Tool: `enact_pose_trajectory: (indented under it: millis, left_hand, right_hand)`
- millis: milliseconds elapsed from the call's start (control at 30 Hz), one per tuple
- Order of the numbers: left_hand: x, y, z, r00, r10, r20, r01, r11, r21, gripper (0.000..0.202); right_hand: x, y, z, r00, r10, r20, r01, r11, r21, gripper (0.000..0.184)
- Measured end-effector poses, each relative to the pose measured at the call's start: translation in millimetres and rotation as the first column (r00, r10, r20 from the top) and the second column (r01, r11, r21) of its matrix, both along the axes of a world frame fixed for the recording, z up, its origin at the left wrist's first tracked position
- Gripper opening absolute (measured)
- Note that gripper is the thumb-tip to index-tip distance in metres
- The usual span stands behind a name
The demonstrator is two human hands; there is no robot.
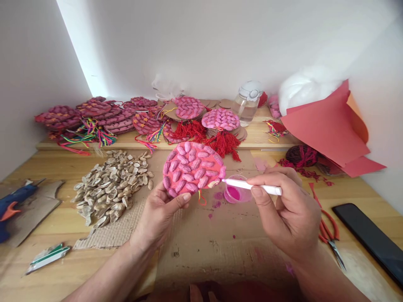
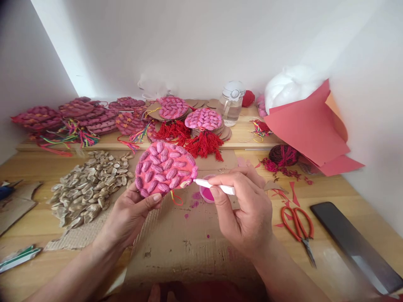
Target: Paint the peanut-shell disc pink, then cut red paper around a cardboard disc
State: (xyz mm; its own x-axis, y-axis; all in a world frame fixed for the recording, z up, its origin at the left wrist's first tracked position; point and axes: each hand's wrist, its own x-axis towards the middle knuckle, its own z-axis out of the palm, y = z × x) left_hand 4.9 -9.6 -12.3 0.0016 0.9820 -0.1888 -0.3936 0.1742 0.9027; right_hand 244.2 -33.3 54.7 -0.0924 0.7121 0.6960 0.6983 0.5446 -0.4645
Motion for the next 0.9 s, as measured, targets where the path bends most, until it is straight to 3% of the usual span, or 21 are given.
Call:
enact_pose_trajectory:
  millis: [267,433,600,767,900]
  left_hand:
    - [-0.1,-2.8,7.7,1.000,-0.002,-0.006,0.002,0.999,-0.035,0.045]
    - [-0.9,-3.3,3.4,0.998,0.024,-0.065,-0.021,0.999,0.043,0.039]
    - [0.8,-6.4,7.5,0.989,0.066,-0.135,-0.050,0.992,0.118,0.049]
    - [2.6,-9.1,9.1,0.983,0.078,-0.166,-0.048,0.984,0.173,0.050]
    - [4.0,-9.8,7.6,0.976,0.091,-0.198,-0.051,0.979,0.196,0.051]
  right_hand:
    - [-2.3,1.0,-1.8,0.996,0.071,0.047,-0.072,0.997,0.014,0.017]
    - [-2.7,0.7,-1.3,0.997,0.030,0.064,-0.032,0.999,0.034,0.016]
    - [-7.3,-2.0,-3.0,0.990,0.101,0.097,-0.103,0.994,0.017,0.020]
    - [-8.6,-2.1,-5.2,0.992,0.026,0.122,-0.031,0.999,0.036,0.019]
    - [-11.4,-4.0,-5.6,0.991,0.064,0.122,-0.068,0.997,0.033,0.020]
